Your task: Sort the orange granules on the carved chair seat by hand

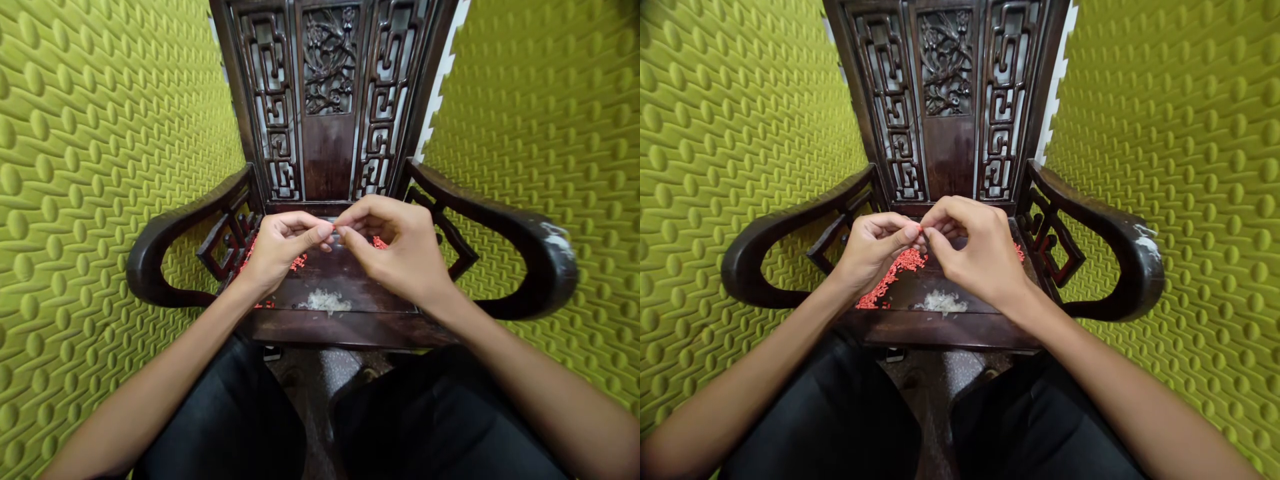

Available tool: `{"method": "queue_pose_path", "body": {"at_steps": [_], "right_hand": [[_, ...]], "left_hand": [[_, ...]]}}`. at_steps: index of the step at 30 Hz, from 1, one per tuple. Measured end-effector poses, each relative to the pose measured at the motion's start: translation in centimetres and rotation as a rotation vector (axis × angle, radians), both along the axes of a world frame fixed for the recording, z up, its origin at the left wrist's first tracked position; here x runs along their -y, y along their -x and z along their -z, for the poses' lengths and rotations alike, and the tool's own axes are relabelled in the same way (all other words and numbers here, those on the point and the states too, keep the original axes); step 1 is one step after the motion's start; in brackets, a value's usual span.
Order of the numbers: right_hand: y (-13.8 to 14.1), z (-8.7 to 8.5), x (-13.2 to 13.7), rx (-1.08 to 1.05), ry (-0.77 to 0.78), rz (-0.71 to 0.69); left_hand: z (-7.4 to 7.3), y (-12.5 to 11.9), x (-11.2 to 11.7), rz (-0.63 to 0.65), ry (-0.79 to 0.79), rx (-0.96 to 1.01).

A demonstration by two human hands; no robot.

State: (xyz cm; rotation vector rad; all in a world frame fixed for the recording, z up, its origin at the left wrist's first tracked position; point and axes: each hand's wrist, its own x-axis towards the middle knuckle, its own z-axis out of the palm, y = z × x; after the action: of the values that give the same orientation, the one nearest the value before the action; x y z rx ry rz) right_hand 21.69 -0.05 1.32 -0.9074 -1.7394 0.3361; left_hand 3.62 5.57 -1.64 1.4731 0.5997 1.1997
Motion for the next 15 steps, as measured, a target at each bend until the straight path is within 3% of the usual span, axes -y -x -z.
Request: {"method": "queue_pose_path", "body": {"at_steps": [6,15], "right_hand": [[-0.44,0.52,-0.72,-0.051,-0.009,-0.052],[-0.77,0.47,-0.77,0.064,-0.162,0.024]], "left_hand": [[-0.27,-0.12,0.26,0.02,0.057,0.034],[-0.32,-0.39,0.47,0.069,0.103,0.102]]}}
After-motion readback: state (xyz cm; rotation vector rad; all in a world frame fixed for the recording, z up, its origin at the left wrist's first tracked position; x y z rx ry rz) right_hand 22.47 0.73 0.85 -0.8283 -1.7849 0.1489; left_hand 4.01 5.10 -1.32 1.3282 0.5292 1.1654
